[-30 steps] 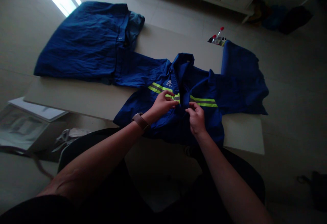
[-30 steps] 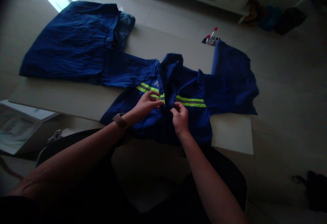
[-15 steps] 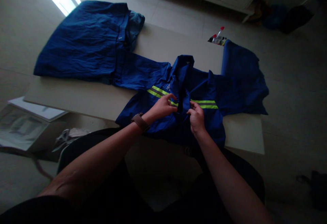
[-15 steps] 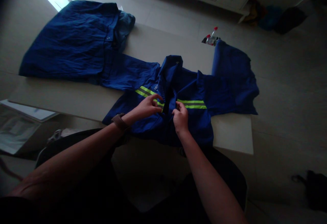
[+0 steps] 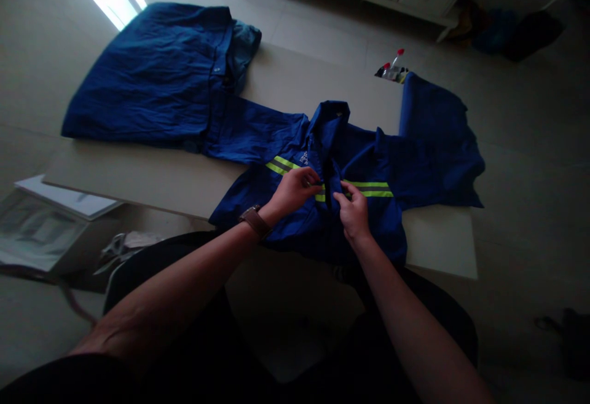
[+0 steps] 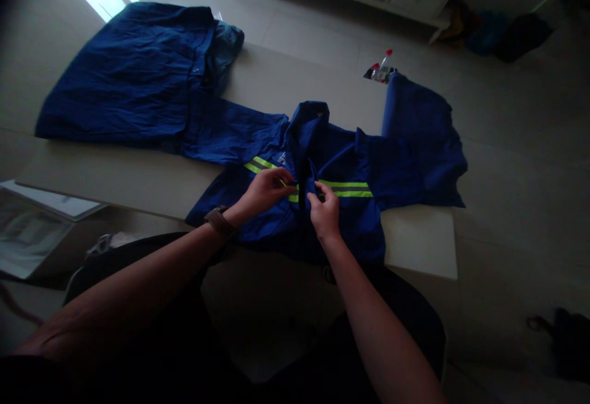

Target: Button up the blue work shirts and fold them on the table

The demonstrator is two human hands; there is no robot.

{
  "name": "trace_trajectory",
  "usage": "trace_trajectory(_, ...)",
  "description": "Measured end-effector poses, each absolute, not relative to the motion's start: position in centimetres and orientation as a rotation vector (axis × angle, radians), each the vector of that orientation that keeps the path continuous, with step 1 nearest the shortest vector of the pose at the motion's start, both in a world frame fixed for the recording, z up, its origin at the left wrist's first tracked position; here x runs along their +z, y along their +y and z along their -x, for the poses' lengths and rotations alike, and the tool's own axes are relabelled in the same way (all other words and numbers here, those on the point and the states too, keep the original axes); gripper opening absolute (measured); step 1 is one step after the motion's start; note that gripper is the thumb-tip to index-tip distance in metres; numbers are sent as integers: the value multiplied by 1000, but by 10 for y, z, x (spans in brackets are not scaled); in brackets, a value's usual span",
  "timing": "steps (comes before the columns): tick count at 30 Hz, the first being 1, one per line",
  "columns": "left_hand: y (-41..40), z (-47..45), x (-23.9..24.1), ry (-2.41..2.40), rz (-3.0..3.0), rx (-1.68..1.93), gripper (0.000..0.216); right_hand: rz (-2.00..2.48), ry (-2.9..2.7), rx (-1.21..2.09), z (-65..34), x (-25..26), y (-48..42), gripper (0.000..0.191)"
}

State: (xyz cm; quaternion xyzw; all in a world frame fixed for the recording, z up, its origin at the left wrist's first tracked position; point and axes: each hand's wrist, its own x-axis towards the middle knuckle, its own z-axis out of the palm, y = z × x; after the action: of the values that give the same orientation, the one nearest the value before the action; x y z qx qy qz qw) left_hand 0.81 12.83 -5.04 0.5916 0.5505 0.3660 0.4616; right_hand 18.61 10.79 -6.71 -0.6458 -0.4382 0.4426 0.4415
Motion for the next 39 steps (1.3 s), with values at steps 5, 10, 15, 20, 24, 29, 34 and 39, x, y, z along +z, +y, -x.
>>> trace_trajectory(5, 126, -14, -47, 1364, -1496, 905, 9, 1603, -1114, 1084, -186, -64, 107, 40)
trace_trajectory(10, 124, -18, -55, 1380, -1753, 842, 10, 1548, -1196, 1049, -186, -55, 103, 37)
trace_trajectory(15, 123, -23, -60, 1443, -1866, 792, 11, 1564, -1395, 943, -186, -44, 98, 25)
trace_trajectory(20, 125, -28, -55, 1404, -1672, 888, 13, 1580, -1587, 834, -187, -40, 96, 25)
trace_trajectory(24, 124, -29, -48, 1376, -1523, 945, 10, 1603, -1649, 830, -186, -39, 94, 31)
trace_trajectory(29, 121, -28, -43, 1368, -1445, 978, 9, 1546, -1748, 779, -186, -36, 94, 30)
trace_trajectory(34, 120, -27, -42, 1335, -1413, 998, 7, 1582, -1709, 814, -190, -32, 97, 32)
trace_trajectory(39, 115, -24, -38, 1289, -1463, 980, 9, 1587, -1633, 920, -192, -30, 98, 17)
